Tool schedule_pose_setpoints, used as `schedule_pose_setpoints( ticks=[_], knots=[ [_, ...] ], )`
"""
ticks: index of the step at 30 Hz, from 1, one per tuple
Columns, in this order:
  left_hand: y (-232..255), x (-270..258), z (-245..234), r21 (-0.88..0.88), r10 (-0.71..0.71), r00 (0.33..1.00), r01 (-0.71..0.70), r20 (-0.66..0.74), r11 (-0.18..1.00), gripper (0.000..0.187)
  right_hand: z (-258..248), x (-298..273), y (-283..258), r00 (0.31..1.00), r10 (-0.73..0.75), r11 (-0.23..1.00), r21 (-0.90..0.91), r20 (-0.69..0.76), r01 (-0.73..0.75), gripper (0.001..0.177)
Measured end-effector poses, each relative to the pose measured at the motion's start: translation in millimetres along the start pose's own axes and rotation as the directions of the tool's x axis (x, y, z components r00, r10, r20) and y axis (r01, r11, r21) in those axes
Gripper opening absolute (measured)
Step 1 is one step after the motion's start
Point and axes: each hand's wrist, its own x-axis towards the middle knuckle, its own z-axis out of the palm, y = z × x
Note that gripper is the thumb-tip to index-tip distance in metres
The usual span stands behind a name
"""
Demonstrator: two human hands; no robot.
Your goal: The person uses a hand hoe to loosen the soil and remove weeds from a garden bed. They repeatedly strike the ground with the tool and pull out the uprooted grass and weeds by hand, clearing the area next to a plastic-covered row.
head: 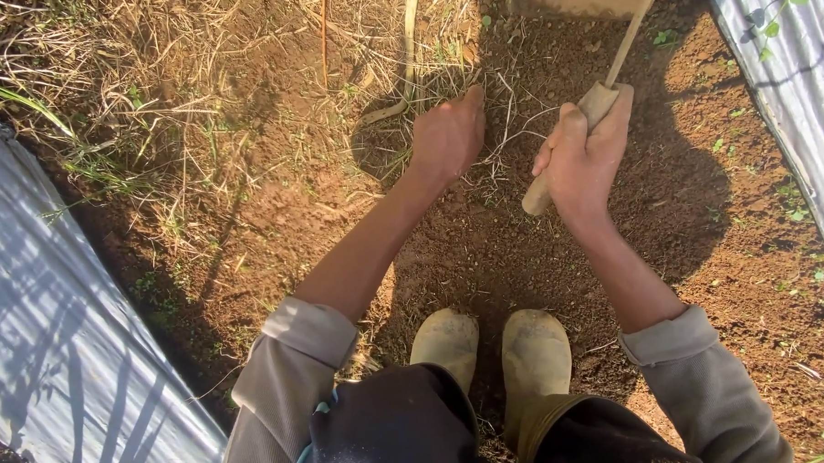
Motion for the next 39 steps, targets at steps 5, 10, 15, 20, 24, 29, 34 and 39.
schedule_pose_setpoints(
  ticks=[5, 10, 15, 20, 24, 29, 34, 39],
  knots=[
    [0, -2, 0, -0.006, 0.001, 1.000, 0.000, 0.027, 1.000, 0.017, 0, -16, -6, 0.966, 0.205, 0.978, -0.072, 0.158, -0.196, 0.004],
    [-7, -5, 12, 0.008, 0.029, 1.000, -0.028, -0.007, 1.000, 0.013, -4, -11, -9, 0.990, 0.120, 0.991, -0.067, 0.077, -0.115, 0.006],
    [-9, -6, 11, -0.031, 0.056, 0.998, -0.058, -0.039, 0.998, 0.011, 0, -12, 4, 0.967, 0.202, 0.979, -0.004, 0.154, -0.204, 0.007],
    [-14, -17, 16, -0.032, 0.073, 0.997, -0.073, 0.005, 0.997, 0.012, -4, -27, -9, 0.967, 0.196, 0.976, -0.127, 0.160, -0.177, 0.004],
    [-15, -22, 5, -0.060, 0.059, 0.998, -0.057, 0.024, 0.997, 0.013, -10, -10, 0, 0.998, 0.029, 0.999, -0.037, 0.063, -0.026, 0.007],
    [-13, -16, 11, -0.074, 0.095, 0.996, -0.094, -0.001, 0.993, 0.010, 1, -24, 0, 0.969, 0.205, 0.975, -0.113, 0.135, -0.191, 0.009],
    [-8, -28, 8, -0.099, 0.110, 0.990, -0.101, 0.091, 0.990, 0.017, 2, -42, -8, 0.934, 0.320, 0.930, -0.241, 0.157, -0.278, 0.012],
    [-9, -38, 8, -0.124, 0.079, 0.992, -0.066, 0.100, 0.990, 0.014, 3, -13, -14, 0.988, 0.108, 0.993, -0.050, 0.108, -0.103, 0.009]
  ],
)
